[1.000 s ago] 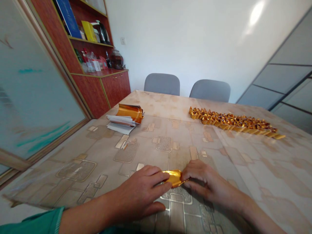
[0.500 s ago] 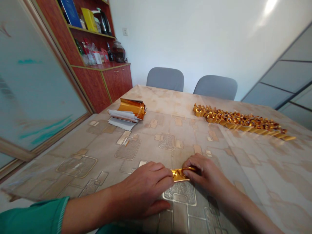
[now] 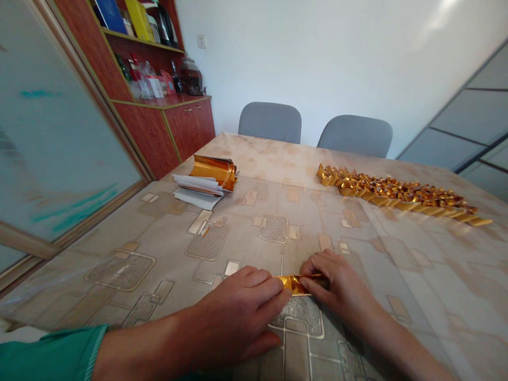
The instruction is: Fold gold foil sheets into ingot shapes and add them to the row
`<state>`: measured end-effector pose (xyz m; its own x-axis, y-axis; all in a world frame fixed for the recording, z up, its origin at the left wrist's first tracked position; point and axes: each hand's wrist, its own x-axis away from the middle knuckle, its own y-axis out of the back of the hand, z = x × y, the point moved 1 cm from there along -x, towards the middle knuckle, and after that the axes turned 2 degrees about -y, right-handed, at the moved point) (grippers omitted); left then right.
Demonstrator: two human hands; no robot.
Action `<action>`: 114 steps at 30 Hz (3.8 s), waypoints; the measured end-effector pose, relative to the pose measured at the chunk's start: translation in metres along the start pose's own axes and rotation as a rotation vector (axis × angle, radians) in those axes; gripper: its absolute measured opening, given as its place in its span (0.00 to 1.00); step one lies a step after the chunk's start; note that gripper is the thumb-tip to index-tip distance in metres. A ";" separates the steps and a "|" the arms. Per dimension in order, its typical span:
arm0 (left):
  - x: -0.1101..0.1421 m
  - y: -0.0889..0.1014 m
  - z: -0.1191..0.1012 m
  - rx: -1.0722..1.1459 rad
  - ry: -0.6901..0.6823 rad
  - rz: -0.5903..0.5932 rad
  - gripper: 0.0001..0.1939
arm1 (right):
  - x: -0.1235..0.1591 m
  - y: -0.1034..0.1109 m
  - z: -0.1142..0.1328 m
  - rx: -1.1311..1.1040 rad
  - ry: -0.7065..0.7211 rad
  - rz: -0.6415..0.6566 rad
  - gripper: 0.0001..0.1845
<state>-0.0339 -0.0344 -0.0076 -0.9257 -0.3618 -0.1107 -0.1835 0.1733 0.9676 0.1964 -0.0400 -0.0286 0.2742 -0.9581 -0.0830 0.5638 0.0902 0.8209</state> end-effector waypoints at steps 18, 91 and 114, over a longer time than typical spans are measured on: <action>-0.005 0.003 -0.001 -0.040 -0.026 0.018 0.24 | 0.003 0.005 0.010 0.230 0.098 -0.097 0.05; -0.070 0.009 0.051 0.732 0.435 -0.652 0.07 | -0.048 0.053 -0.008 -0.631 0.013 -0.310 0.15; -0.074 -0.012 0.042 1.500 0.528 -0.704 0.18 | -0.047 0.009 0.011 -0.928 -0.062 -0.188 0.22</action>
<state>0.0232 0.0292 -0.0204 -0.3979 -0.9174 -0.0078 -0.8754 0.3822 -0.2962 0.1802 0.0026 -0.0106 0.0889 -0.9893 -0.1158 0.9960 0.0874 0.0182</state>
